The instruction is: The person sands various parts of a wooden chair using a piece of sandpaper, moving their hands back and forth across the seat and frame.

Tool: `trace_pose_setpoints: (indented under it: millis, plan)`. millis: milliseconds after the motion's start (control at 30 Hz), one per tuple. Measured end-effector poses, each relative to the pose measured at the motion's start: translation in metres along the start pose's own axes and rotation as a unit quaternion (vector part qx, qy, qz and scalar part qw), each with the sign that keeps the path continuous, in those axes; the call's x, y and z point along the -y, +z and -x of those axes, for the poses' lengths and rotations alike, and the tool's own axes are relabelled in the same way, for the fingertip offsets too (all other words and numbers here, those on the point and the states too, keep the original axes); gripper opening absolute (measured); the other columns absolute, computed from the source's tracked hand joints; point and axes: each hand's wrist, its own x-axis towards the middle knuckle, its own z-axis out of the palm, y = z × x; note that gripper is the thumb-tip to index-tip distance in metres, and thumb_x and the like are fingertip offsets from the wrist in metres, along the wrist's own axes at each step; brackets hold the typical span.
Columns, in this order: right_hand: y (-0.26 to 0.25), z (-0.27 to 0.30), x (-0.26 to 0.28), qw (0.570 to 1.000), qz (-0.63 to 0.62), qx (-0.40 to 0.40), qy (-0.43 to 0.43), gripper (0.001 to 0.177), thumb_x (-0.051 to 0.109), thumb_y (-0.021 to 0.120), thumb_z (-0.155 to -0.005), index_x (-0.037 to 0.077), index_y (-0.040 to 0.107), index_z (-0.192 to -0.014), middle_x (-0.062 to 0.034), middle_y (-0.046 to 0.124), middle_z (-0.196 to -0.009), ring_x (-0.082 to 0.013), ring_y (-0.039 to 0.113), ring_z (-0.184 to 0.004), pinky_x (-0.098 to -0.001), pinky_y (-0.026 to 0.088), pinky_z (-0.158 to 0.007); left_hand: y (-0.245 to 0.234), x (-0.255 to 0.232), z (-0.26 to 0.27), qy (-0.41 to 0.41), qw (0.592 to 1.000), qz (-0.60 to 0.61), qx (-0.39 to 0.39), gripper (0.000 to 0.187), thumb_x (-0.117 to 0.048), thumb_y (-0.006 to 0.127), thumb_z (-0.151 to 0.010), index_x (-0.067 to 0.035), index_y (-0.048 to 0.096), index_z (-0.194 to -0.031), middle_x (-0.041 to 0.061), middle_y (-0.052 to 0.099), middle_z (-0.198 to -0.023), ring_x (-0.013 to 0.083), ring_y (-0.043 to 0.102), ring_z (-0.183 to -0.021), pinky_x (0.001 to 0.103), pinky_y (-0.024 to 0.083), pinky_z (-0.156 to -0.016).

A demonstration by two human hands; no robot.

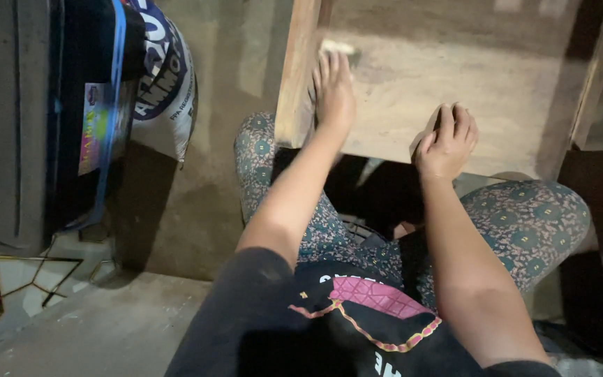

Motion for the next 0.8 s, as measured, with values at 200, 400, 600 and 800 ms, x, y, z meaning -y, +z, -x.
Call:
trace_pose_setpoints:
  millis: [200,400,600,800]
  plan:
    - [-0.01,-0.006,0.015,1.0,-0.001,-0.007,0.029,0.057,0.01,0.065,-0.083,0.007,0.069,-0.14,-0.0183,0.059,-0.139,-0.0428,0.053,-0.131,-0.0564,0.041,-0.11,-0.054,-0.034,0.112,0.062,0.994,0.086,0.041,0.055,0.0,0.051,-0.104,0.007,0.042,-0.158,0.03,0.039,-0.165,0.0485,0.027,-0.159,0.063,0.022,-0.129]
    - [-0.008,-0.007,0.012,1.0,0.002,-0.008,0.021,0.056,0.013,0.063,-0.082,0.008,0.07,-0.137,-0.0167,0.059,-0.137,-0.0414,0.055,-0.129,-0.0555,0.041,-0.109,0.013,0.026,0.04,0.124,0.992,-0.002,-0.018,0.056,-0.001,0.051,-0.104,0.004,0.041,-0.159,0.028,0.041,-0.164,0.0477,0.029,-0.157,0.064,0.02,-0.13]
    - [-0.004,-0.013,-0.012,0.998,0.028,0.002,0.058,0.03,0.018,0.069,-0.091,0.022,0.078,-0.119,-0.0011,0.068,-0.121,-0.0274,0.061,-0.116,-0.0493,0.038,-0.104,0.046,-0.052,0.122,0.261,0.965,-0.027,-0.001,0.057,0.001,0.054,-0.1,0.004,0.043,-0.157,0.03,0.045,-0.161,0.0481,0.036,-0.155,0.067,0.022,-0.129]
    - [-0.037,-0.028,-0.016,0.996,0.045,-0.069,0.039,0.036,0.016,0.052,-0.104,0.005,0.069,-0.133,-0.0216,0.058,-0.134,-0.0426,0.058,-0.12,-0.0564,0.049,-0.097,-0.009,0.01,0.104,0.044,0.997,-0.05,0.03,0.061,-0.01,0.049,-0.111,-0.013,0.026,-0.168,0.019,0.021,-0.176,0.0369,0.022,-0.165,0.05,0.012,-0.138]
